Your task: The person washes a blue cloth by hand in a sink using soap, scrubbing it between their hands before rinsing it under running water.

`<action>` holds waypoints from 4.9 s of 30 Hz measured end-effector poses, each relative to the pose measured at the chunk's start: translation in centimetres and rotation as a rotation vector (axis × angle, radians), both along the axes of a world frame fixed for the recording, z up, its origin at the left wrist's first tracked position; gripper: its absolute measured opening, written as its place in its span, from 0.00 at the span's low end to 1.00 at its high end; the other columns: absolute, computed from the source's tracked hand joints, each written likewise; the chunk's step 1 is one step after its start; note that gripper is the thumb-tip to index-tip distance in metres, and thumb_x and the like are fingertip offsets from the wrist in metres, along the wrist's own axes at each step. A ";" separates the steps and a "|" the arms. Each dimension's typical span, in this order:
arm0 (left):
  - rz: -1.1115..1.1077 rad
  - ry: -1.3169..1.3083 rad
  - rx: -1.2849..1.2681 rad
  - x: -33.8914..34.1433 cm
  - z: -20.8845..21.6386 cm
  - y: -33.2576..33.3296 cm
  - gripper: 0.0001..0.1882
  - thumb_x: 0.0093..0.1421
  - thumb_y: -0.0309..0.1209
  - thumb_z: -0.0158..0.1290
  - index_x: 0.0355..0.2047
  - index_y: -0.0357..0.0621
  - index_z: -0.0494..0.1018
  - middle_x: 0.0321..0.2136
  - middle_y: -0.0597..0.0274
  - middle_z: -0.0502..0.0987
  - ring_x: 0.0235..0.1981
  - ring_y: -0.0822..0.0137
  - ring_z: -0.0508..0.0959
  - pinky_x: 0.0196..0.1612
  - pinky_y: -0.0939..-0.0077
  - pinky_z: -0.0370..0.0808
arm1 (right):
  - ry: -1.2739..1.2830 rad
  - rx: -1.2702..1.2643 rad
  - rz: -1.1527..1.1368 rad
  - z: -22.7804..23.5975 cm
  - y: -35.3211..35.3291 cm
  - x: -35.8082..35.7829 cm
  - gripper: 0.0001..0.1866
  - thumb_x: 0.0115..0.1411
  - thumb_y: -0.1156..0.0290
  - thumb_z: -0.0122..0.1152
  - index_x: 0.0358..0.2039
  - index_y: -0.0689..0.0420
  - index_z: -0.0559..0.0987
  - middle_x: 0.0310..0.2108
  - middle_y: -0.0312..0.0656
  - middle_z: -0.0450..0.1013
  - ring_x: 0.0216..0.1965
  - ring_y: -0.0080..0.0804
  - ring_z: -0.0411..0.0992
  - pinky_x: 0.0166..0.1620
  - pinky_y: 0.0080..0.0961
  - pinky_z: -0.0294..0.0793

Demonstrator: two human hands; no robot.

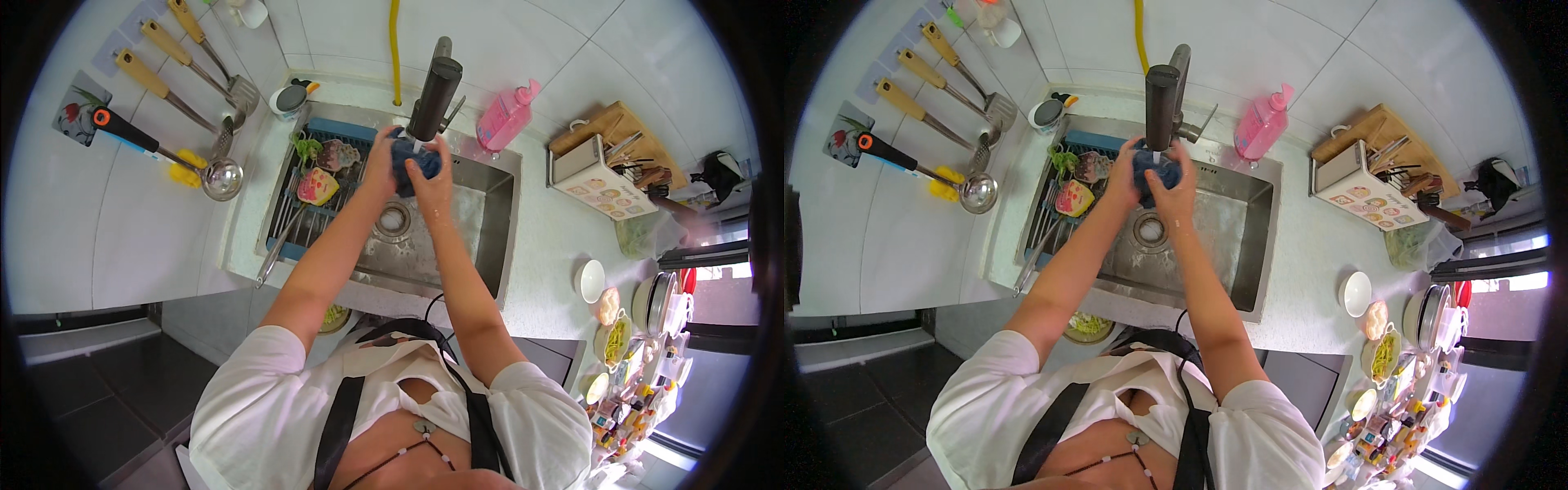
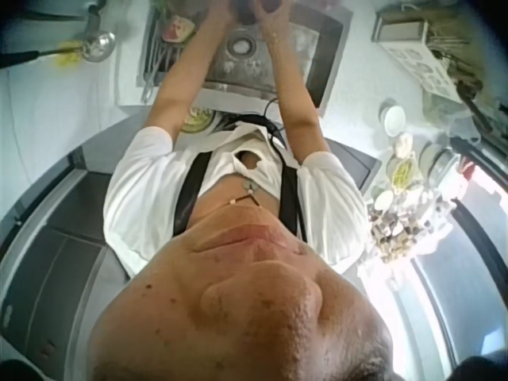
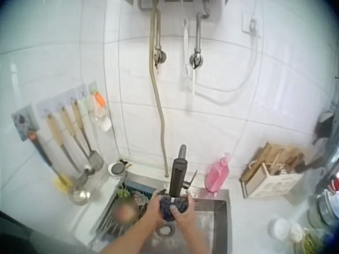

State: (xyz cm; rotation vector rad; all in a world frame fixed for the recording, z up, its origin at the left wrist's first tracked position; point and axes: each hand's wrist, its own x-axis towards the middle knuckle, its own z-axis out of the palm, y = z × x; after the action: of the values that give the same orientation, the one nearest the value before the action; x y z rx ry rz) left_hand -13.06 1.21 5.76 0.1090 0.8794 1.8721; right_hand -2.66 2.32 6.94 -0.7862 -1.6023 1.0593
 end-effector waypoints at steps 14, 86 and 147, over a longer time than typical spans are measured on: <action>0.032 0.157 -0.112 0.7 0.6 0.5 0.14 0.54 0.40 0.50 0.33 0.42 0.66 0.24 0.65 0.67 0.24 0.73 0.68 0.27 0.77 0.67 | 0.057 0.354 -0.123 0.4 -1.3 -1.1 0.10 0.48 0.72 0.55 0.32 0.61 0.70 0.36 0.48 0.64 0.39 0.45 0.62 0.42 0.32 0.63; -0.294 -0.235 -0.080 -0.1 -0.3 0.0 0.19 0.56 0.46 0.43 0.36 0.42 0.68 0.33 0.60 0.73 0.34 0.63 0.74 0.40 0.67 0.70 | 0.088 -0.145 -0.243 -0.9 1.5 -0.2 0.14 0.45 0.70 0.61 0.32 0.60 0.73 0.35 0.47 0.66 0.38 0.39 0.67 0.40 0.29 0.65; -0.371 -0.049 -0.125 0.8 3.7 0.7 0.12 0.55 0.39 0.41 0.31 0.44 0.66 0.26 0.62 0.70 0.26 0.67 0.73 0.29 0.74 0.73 | -0.089 0.437 -0.194 1.2 -1.0 -0.2 0.13 0.46 0.69 0.57 0.34 0.56 0.70 0.42 0.48 0.61 0.43 0.49 0.59 0.44 0.39 0.60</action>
State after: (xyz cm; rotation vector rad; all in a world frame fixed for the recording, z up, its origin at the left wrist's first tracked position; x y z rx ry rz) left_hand -12.24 1.96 9.49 0.1383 0.8749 1.4665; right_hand -2.89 1.35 8.18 -0.6789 -1.7124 0.5143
